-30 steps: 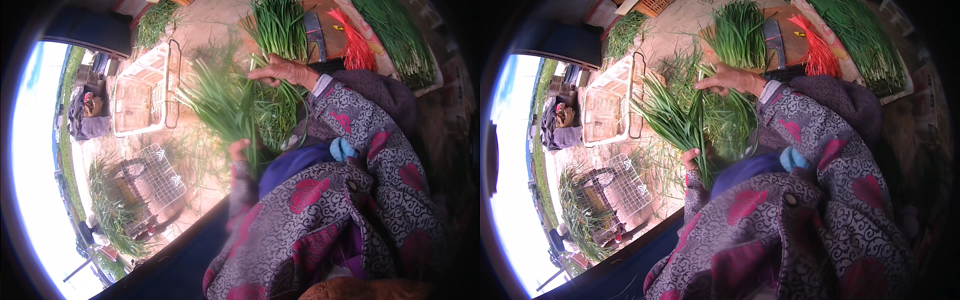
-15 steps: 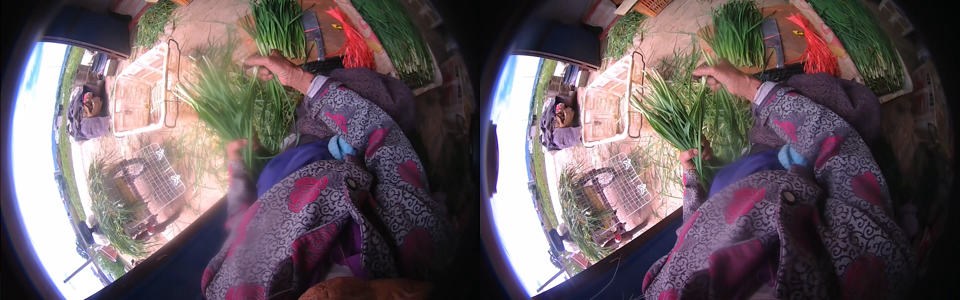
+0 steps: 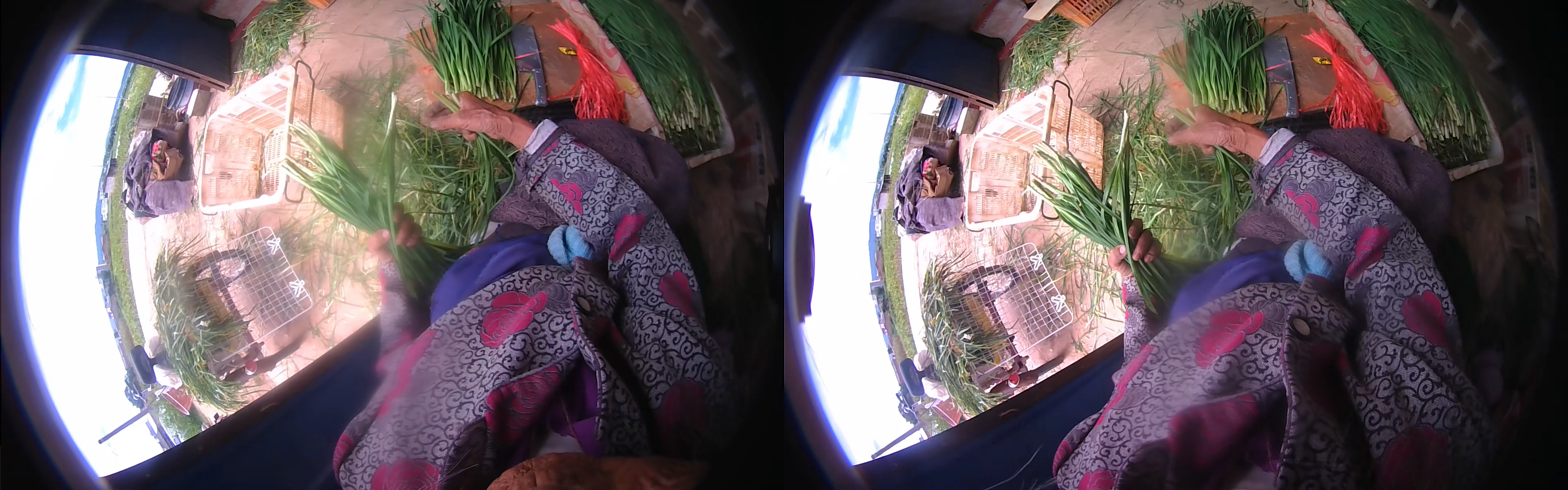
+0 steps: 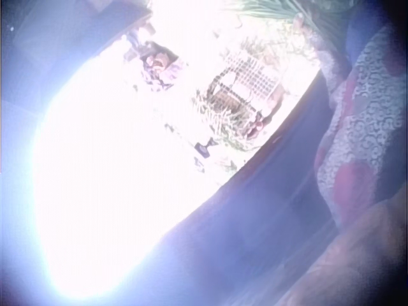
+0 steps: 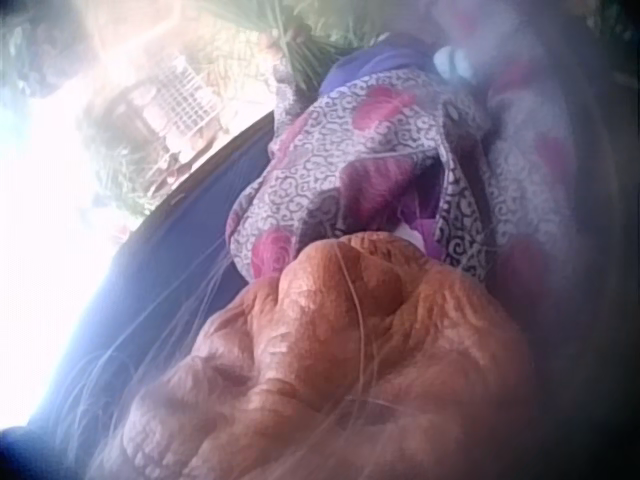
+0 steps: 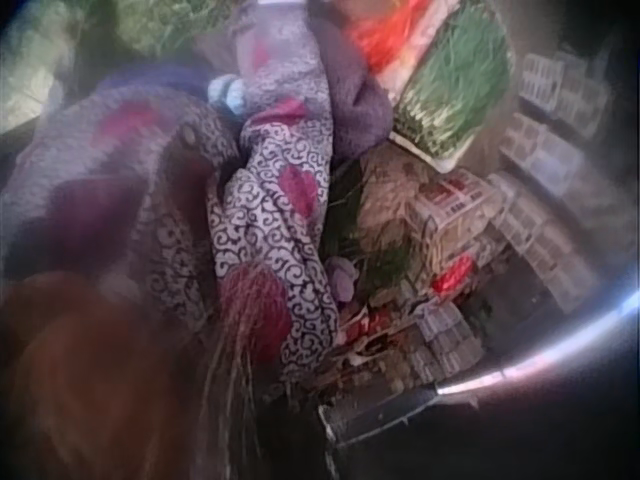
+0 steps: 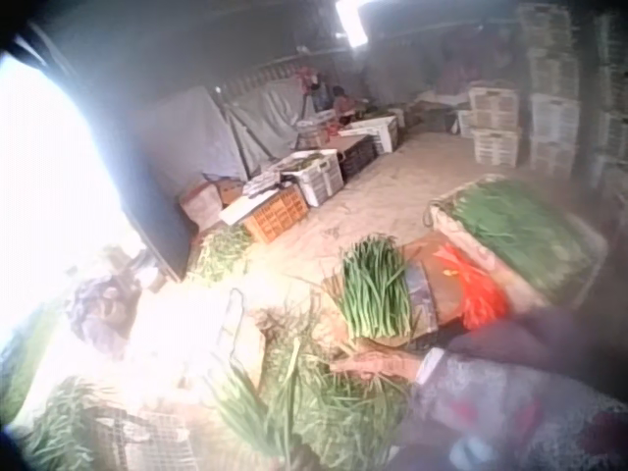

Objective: The person gathers a bundle of green leafy vegetables by hand, aligns them on a wooden board, and trims the root ends using a knife before tying the bundle with red string.

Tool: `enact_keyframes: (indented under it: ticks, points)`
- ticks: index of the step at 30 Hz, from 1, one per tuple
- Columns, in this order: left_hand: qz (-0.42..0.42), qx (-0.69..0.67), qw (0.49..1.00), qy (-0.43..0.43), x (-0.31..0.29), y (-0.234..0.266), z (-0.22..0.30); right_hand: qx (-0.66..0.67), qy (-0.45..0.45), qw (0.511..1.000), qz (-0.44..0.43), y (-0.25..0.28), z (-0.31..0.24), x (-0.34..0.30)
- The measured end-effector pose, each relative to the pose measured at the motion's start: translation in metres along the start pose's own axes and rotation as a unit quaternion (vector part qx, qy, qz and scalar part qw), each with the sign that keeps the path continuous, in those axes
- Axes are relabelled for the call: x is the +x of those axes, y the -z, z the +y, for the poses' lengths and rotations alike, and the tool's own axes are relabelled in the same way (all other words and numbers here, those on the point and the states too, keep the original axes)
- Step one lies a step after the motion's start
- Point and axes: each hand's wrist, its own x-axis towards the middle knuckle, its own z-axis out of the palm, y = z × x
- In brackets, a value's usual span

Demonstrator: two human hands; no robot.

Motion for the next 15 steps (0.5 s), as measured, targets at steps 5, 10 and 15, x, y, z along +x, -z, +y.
enact_keyframes:
  ticks: [5, 10, 15]
  points:
    - [0.05, -0.011, 0.999, -0.004, 0.009, -0.006, -0.016, 0.115, 0.025, 0.993, 0.008, -0.033, -0.043, -0.014]
    - [0.056, -0.016, 0.998, 0.007, 0.013, -0.012, -0.019, 0.085, 0.054, 0.994, 0.039, -0.03, -0.031, -0.008]
    - [0.078, -0.041, 0.996, -0.009, 0.006, 0.002, -0.016, 0.053, 0.039, 0.997, 0.048, -0.031, -0.027, -0.004]
